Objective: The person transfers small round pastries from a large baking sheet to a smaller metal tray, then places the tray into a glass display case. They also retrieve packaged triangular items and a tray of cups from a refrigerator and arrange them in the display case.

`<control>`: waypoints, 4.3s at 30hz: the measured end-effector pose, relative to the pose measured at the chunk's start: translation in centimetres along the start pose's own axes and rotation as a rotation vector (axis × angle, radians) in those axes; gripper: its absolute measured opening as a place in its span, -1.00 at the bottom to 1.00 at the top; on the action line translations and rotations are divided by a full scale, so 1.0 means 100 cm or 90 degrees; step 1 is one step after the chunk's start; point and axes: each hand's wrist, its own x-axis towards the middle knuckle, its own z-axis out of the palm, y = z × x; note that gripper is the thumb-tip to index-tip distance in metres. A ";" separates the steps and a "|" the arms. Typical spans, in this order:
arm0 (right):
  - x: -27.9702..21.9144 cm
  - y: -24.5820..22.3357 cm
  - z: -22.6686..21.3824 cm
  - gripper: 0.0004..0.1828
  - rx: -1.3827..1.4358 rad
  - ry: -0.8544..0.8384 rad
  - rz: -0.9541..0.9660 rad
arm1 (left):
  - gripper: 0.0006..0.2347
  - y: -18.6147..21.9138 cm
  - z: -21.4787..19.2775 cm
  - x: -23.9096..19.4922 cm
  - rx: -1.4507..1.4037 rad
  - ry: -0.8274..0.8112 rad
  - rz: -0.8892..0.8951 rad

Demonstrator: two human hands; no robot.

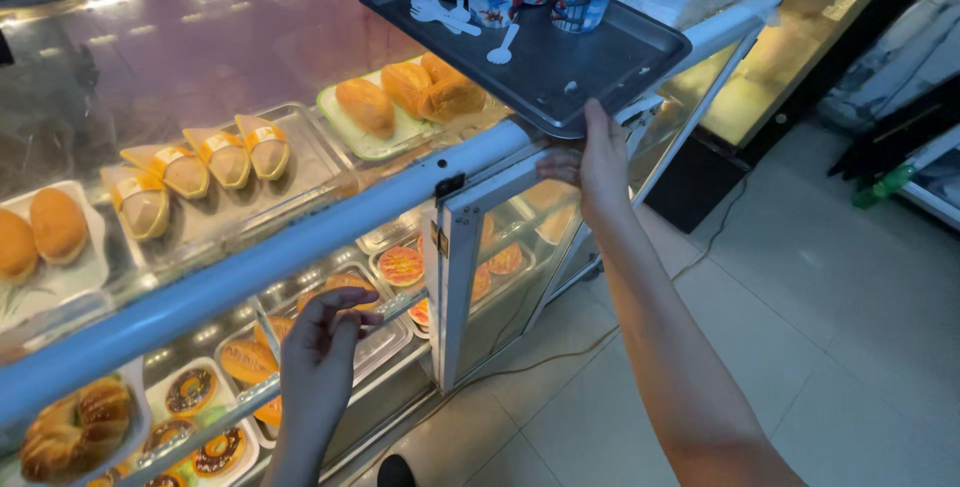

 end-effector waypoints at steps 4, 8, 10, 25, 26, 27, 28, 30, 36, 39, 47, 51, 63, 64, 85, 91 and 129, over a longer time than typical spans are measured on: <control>0.005 -0.006 0.000 -0.66 0.144 -0.118 -0.101 | -0.78 -0.003 0.001 -0.027 0.258 -0.010 0.053; -0.006 -0.013 -0.016 -0.71 0.209 -0.127 -0.186 | -0.71 -0.019 -0.043 -0.036 0.842 -0.022 0.132; -0.025 -0.016 -0.032 -0.71 0.194 -0.150 -0.217 | -0.63 -0.032 -0.081 -0.036 1.013 -0.056 0.087; -0.217 -0.072 -0.216 -0.73 0.250 -0.181 -0.009 | -0.59 -0.084 -0.182 -0.074 1.190 0.048 -0.143; -0.234 -0.068 -0.230 -0.81 0.271 -0.216 -0.004 | -0.60 -0.081 -0.176 -0.088 1.145 0.056 -0.135; -0.249 -0.058 -0.239 -0.77 0.295 -0.251 -0.001 | -0.59 -0.075 -0.173 -0.106 1.128 0.059 -0.115; -0.264 -0.049 -0.248 -0.77 0.265 -0.227 0.018 | -0.58 -0.068 -0.169 -0.126 1.111 0.063 -0.095; -0.299 -0.032 -0.268 -0.64 0.204 -0.178 0.062 | -0.62 -0.055 -0.160 -0.173 1.058 0.089 -0.048; -0.381 0.028 -0.283 -0.68 0.193 -0.213 0.119 | -0.59 -0.027 -0.168 -0.298 0.696 0.141 0.031; -0.396 0.052 -0.267 -0.71 0.245 -0.290 0.166 | -0.56 -0.020 -0.180 -0.336 -0.001 0.123 -0.228; -0.386 0.125 -0.196 -0.51 0.205 -0.389 0.307 | -0.63 0.000 -0.217 -0.403 -0.348 0.110 -0.281; -0.362 0.150 -0.160 -0.47 0.087 -0.307 0.406 | -0.57 -0.004 -0.221 -0.405 -0.343 0.165 -0.245; -0.298 0.182 -0.045 -0.59 0.221 -0.358 0.492 | -0.54 -0.091 -0.233 -0.285 -0.391 0.213 -0.137; -0.295 0.184 -0.040 -0.58 0.203 -0.352 0.503 | -0.54 -0.097 -0.232 -0.271 -0.392 0.205 -0.119; -0.211 0.188 -0.103 -0.68 0.153 -0.103 0.454 | -0.61 -0.129 -0.247 -0.044 -0.404 0.233 -0.110; -0.203 0.162 -0.052 -0.68 0.122 -0.029 0.385 | -0.77 -0.177 -0.254 0.035 -0.400 0.233 -0.151; -0.284 0.148 -0.110 -0.65 0.099 0.360 0.290 | -0.69 -0.362 0.094 0.191 -0.109 -0.079 -0.450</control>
